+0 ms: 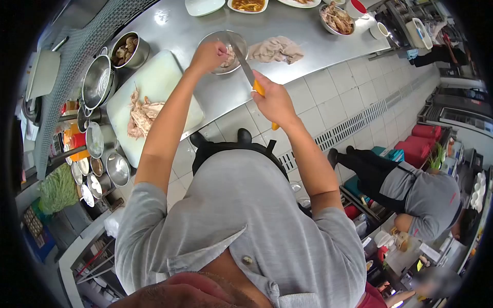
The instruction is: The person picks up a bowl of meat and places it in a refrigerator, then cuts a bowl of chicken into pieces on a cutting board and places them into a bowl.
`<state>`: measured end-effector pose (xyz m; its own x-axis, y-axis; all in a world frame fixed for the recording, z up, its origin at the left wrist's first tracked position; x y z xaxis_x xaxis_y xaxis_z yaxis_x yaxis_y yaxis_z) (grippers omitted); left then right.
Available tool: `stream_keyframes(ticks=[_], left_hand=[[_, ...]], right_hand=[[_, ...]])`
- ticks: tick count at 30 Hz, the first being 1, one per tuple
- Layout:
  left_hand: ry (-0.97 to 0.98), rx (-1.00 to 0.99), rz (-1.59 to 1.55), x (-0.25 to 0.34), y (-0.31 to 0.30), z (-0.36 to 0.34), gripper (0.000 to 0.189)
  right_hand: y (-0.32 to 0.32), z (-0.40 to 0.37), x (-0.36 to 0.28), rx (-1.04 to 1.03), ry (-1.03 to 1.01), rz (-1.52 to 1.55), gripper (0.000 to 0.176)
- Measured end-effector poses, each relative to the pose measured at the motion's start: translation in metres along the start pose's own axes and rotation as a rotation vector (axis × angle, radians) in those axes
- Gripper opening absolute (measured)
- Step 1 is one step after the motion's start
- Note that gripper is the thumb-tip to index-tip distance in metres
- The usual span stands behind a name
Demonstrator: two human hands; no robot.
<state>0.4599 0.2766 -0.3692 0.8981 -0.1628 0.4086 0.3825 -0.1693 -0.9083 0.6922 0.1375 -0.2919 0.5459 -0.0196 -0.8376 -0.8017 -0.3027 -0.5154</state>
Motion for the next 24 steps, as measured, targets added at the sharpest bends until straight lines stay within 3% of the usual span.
stream_keyframes(ticks=[6, 10, 16, 20, 22, 24], left_hand=[[-0.012, -0.159, -0.036, 0.016, 0.05, 0.031, 0.027], [0.044, -0.197, 0.122, 0.019, 0.058, 0.043, 0.027], [-0.094, -0.398, -0.239, 0.006, 0.072, 0.047, 0.022], [-0.135, -0.412, -0.261, 0.008, 0.075, 0.047, 0.019], [-0.158, -0.438, -0.219, 0.015, 0.061, 0.044, 0.022], [-0.069, -0.332, 0.036, 0.027, 0.012, 0.035, 0.02]], right_hand=[[-0.007, -0.012, 0.017, 0.077, 0.169, 0.411, 0.061], [-0.011, -0.014, 0.019, 0.077, 0.183, 0.465, 0.061], [-0.012, -0.012, 0.023, 0.082, 0.184, 0.525, 0.061], [-0.013, -0.01, 0.022, 0.092, 0.195, 0.542, 0.06], [-0.015, -0.011, 0.02, 0.099, 0.201, 0.542, 0.06], [-0.018, -0.012, 0.018, 0.107, 0.21, 0.537, 0.059]])
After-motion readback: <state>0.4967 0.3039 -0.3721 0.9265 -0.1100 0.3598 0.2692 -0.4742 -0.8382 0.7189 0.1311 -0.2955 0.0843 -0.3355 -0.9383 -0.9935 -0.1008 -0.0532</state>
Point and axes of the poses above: each hand's wrist, its own z-axis towards the middle knuckle, its own y-axis out of the palm, x = y × z, the point moved 3 cm from there along z, towards the middle knuckle, and after that the axes turned 10 degrees about z, right-handed, at the moved point
